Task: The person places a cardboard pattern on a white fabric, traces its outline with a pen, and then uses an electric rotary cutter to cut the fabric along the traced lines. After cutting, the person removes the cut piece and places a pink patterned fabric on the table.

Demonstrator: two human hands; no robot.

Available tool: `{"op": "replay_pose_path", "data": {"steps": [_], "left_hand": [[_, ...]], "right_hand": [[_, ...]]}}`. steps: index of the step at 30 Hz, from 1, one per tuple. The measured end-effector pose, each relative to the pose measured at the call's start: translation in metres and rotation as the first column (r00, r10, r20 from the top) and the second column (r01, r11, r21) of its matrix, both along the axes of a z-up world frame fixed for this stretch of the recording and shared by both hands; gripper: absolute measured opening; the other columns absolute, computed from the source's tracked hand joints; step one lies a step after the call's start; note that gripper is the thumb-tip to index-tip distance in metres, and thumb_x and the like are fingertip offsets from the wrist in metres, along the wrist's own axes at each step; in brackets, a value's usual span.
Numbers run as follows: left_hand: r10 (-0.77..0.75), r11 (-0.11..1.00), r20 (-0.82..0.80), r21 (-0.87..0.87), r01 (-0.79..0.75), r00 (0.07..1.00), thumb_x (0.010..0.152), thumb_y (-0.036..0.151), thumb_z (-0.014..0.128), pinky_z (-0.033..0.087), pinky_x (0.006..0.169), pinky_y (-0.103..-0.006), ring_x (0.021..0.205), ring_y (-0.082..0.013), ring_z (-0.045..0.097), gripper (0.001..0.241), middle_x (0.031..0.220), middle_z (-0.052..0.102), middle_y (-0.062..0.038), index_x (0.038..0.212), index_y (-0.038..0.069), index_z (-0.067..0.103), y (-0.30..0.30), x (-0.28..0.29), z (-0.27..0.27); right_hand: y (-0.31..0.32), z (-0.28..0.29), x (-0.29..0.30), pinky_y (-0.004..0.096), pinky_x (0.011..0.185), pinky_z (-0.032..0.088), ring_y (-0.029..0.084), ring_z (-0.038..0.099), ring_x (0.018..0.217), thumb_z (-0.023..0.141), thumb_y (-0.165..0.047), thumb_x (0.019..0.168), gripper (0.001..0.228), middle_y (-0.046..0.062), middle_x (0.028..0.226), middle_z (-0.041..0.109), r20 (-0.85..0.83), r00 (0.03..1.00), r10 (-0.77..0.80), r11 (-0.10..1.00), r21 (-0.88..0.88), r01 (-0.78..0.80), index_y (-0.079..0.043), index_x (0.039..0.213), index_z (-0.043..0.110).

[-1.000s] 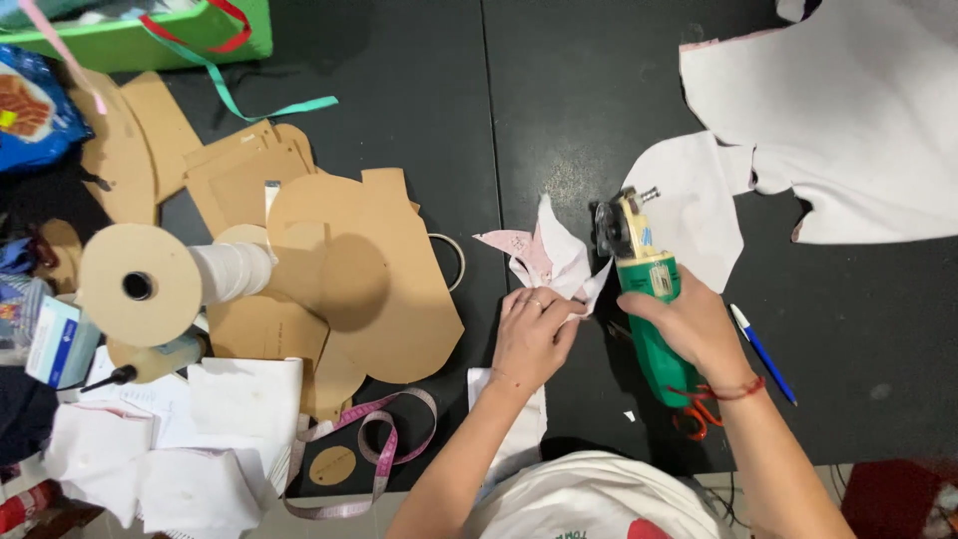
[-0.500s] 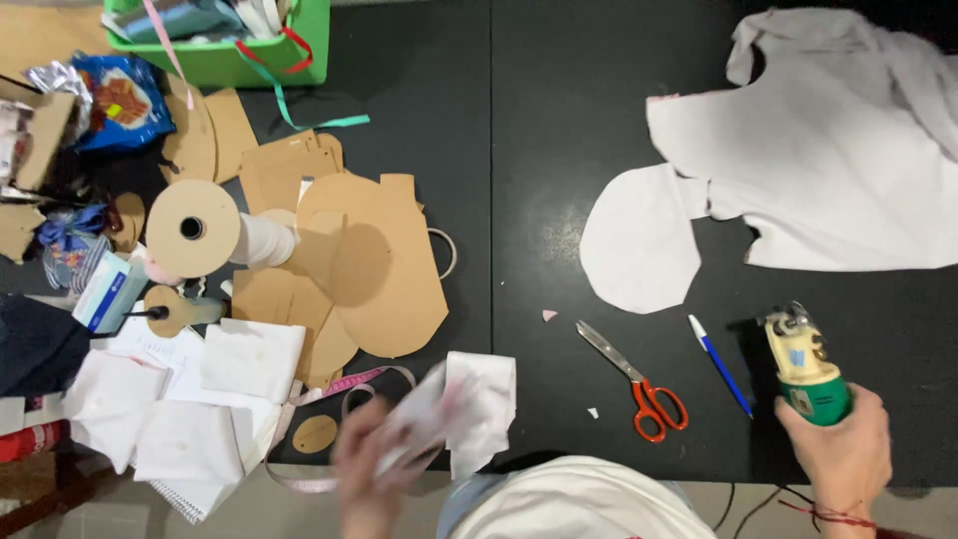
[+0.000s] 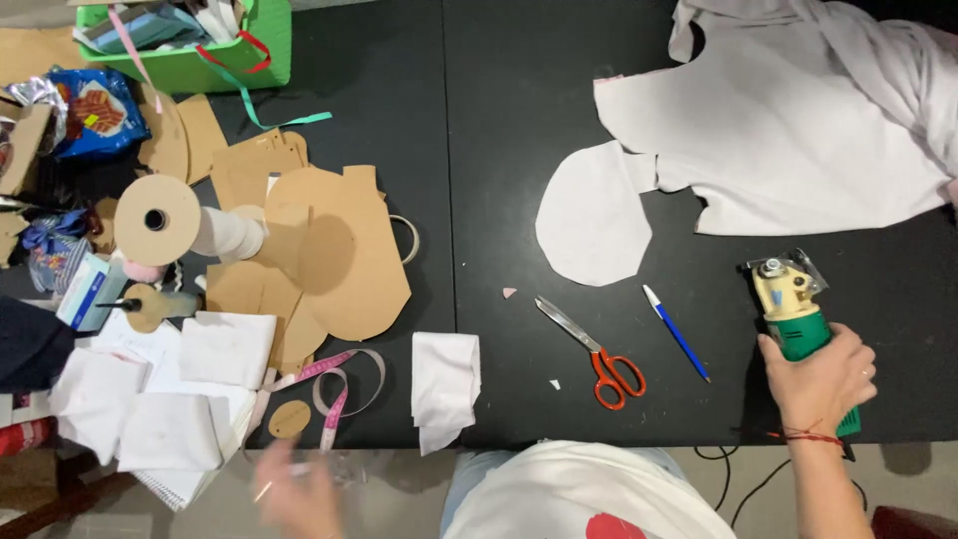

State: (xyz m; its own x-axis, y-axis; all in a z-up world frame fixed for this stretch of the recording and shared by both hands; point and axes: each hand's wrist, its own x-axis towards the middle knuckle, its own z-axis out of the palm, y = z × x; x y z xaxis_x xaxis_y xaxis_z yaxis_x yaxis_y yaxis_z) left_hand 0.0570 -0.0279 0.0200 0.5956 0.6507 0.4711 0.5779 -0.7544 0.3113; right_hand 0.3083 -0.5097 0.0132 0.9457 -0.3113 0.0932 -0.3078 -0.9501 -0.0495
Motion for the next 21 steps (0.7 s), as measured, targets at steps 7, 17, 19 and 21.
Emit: {"op": "replay_pose_path", "data": {"steps": [7, 17, 19, 21], "left_hand": [[-0.423, 0.796, 0.032, -0.464, 0.388, 0.906, 0.075, 0.026, 0.057, 0.041, 0.075, -0.0364, 0.085, -0.0240, 0.055, 0.021, 0.091, 0.059, -0.004, 0.091, 0.014, 0.064, -0.121, 0.231, -0.004], [-0.581, 0.387, -0.132, -0.913, 0.130, 0.803, 0.067, 0.031, 0.066, 0.047, 0.065, -0.0417, 0.084, -0.0324, 0.058, 0.034, 0.084, 0.059, -0.014, 0.089, 0.007, 0.057, -0.152, 0.315, -0.030], [-0.524, 0.324, -0.148, -0.945, 0.036, 0.839, 0.068, 0.030, 0.067, 0.050, 0.062, -0.0361, 0.079, -0.0255, 0.059, 0.034, 0.084, 0.062, -0.012, 0.091, 0.007, 0.056, -0.130, 0.296, -0.029], [-0.443, 0.254, -0.179, -0.965, -0.068, 0.878, 0.069, 0.028, 0.067, 0.053, 0.058, -0.0304, 0.075, -0.0187, 0.061, 0.035, 0.083, 0.064, -0.010, 0.094, 0.008, 0.054, -0.112, 0.274, -0.037]], "right_hand": [[0.044, 0.031, -0.006, 0.047, 0.075, 0.029, 0.039, 0.041, 0.097, 0.064, -0.027, 0.069, 0.047, 0.020, 0.112, 0.043, 0.131, 0.950, 0.282, 0.956, 0.044, -0.290, -0.003, 0.109, 0.057], [0.059, 0.037, -0.009, 0.033, 0.081, 0.039, 0.023, 0.053, 0.088, 0.065, -0.014, 0.075, 0.018, 0.002, 0.092, 0.049, 0.066, 0.942, 0.331, 0.819, 0.475, -0.321, -0.012, 0.092, 0.061], [0.055, 0.034, -0.006, 0.032, 0.079, 0.042, 0.022, 0.055, 0.086, 0.065, -0.012, 0.075, 0.017, 0.002, 0.092, 0.051, 0.031, 0.948, 0.317, 0.819, 0.494, -0.291, -0.012, 0.093, 0.061], [0.054, 0.032, -0.004, 0.032, 0.076, 0.044, 0.020, 0.057, 0.084, 0.064, -0.010, 0.076, 0.017, 0.002, 0.092, 0.053, -0.009, 0.945, 0.326, 0.811, 0.516, -0.275, -0.012, 0.093, 0.062]]}}
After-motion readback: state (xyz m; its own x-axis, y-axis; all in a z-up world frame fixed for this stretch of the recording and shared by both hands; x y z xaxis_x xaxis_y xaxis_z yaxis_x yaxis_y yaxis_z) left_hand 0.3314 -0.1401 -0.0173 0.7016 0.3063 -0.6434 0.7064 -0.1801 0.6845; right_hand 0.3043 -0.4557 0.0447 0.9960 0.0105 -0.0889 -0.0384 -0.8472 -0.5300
